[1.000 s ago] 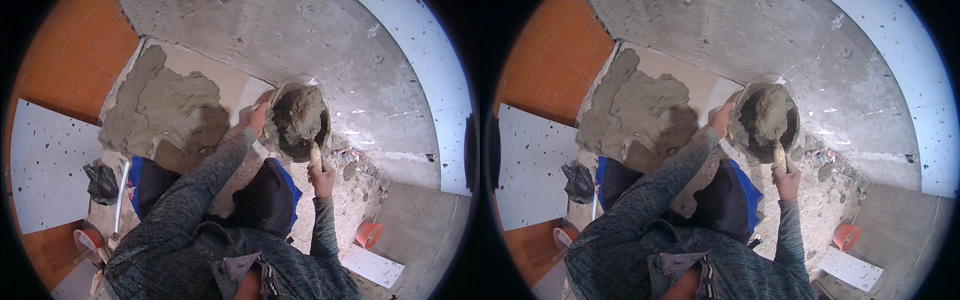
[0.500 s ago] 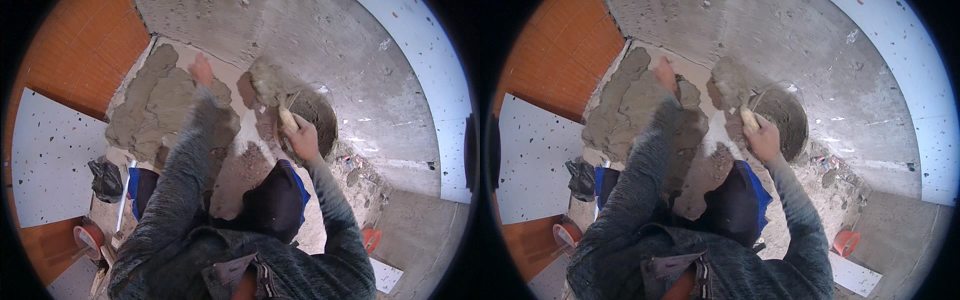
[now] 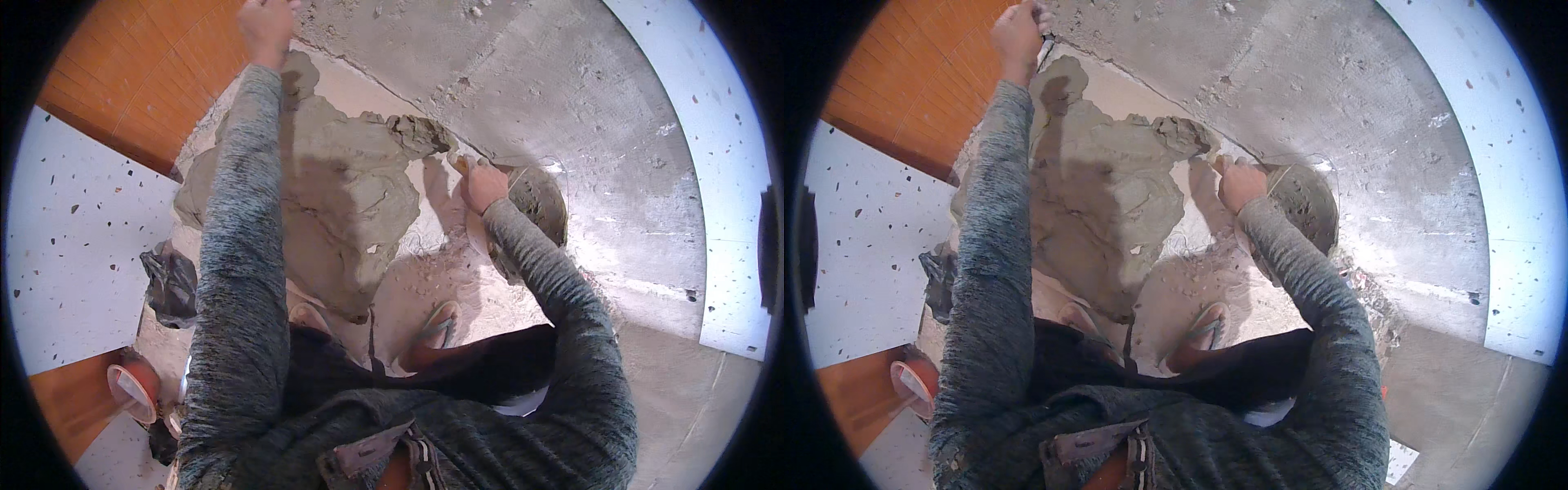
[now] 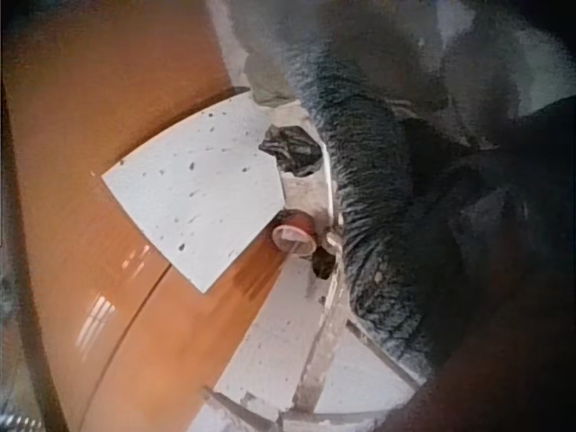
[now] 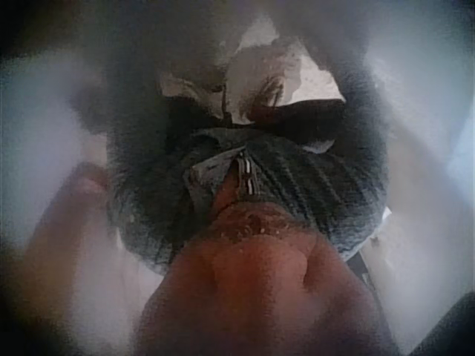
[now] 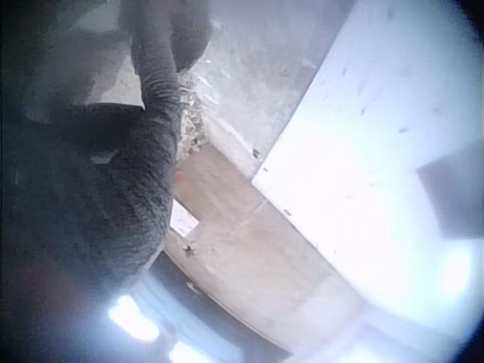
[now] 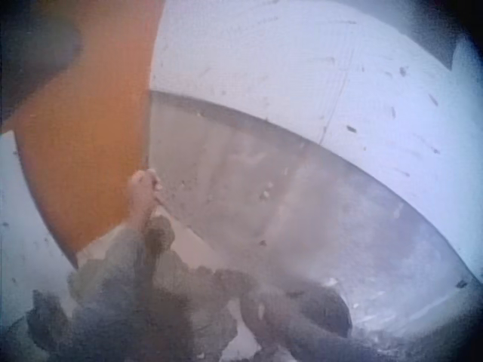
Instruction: The person applies cement mortar to a wall section using a trowel, then places a large white terrazzo tile onto the mortar. They press the tile into place and use a hammer to tap it for alignment. Finally, they use the trowel to scrape away excess mortar from the edges of the tile.
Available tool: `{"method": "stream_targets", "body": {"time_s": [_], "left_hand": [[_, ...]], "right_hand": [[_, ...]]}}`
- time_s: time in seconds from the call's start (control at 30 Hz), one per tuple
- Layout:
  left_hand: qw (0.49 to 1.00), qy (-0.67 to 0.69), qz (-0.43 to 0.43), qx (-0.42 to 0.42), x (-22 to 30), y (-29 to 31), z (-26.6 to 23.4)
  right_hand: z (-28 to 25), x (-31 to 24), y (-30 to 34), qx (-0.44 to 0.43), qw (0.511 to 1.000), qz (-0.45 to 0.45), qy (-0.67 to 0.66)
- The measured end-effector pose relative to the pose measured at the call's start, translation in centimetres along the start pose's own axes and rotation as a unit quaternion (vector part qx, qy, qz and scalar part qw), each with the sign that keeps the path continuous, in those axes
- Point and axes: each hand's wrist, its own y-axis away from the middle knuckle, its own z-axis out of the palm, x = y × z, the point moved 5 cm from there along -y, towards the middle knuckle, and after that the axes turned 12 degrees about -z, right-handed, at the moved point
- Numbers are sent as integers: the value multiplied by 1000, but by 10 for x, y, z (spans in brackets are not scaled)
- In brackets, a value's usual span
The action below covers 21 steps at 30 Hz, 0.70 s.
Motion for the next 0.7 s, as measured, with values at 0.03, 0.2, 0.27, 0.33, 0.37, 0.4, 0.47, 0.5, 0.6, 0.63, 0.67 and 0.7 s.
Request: {"method": "stream_targets", "body": {"time_s": [0.03, 0.2, 0.27, 0.33, 0.37, 0.4, 0.47, 0.5, 0.6, 0.63, 0.67, 0.7], "left_hand": [[990, -105, 90, 27, -4, -20, -6], [995, -57, 71, -42, 13, -3, 5], [991, -99, 87, -4, 34, 15, -1], [991, -100, 85, -10, 35, 16, 0], [993, -81, 80, -32, 36, 11, 0], [994, -56, 72, -57, 35, 8, 5], [987, -123, 69, -81, 33, 0, 11], [980, -160, 66, -95, 30, 0, 12], [991, 51, 71, -98, 40, 11, 14], [991, 63, 40, -111, 38, 13, 13], [989, 79, 14, -122, 40, 10, 12], [987, 95, -11, -132, 41, 9, 12]], "right_hand": [[-2, -4, 2, 22, 1000, 4, 7], [-17, -13, 14, 8, 999, 54, 2], [-18, -16, 16, 15, 998, 54, -10], [-14, -15, 21, 26, 998, 53, -26], [-2, -12, 19, 13, 998, 62, -16], [13, -6, 17, -2, 997, 76, -1], [21, -1, 11, -12, 996, 89, 0], [10, -6, 12, -13, 995, 94, -13], [11, -10, 15, -7, 993, 107, -45], [15, -10, 15, -3, 992, 111, -54], [20, -8, 10, -22, 992, 113, -54], [18, -4, 9, -17, 993, 104, -53]]}}
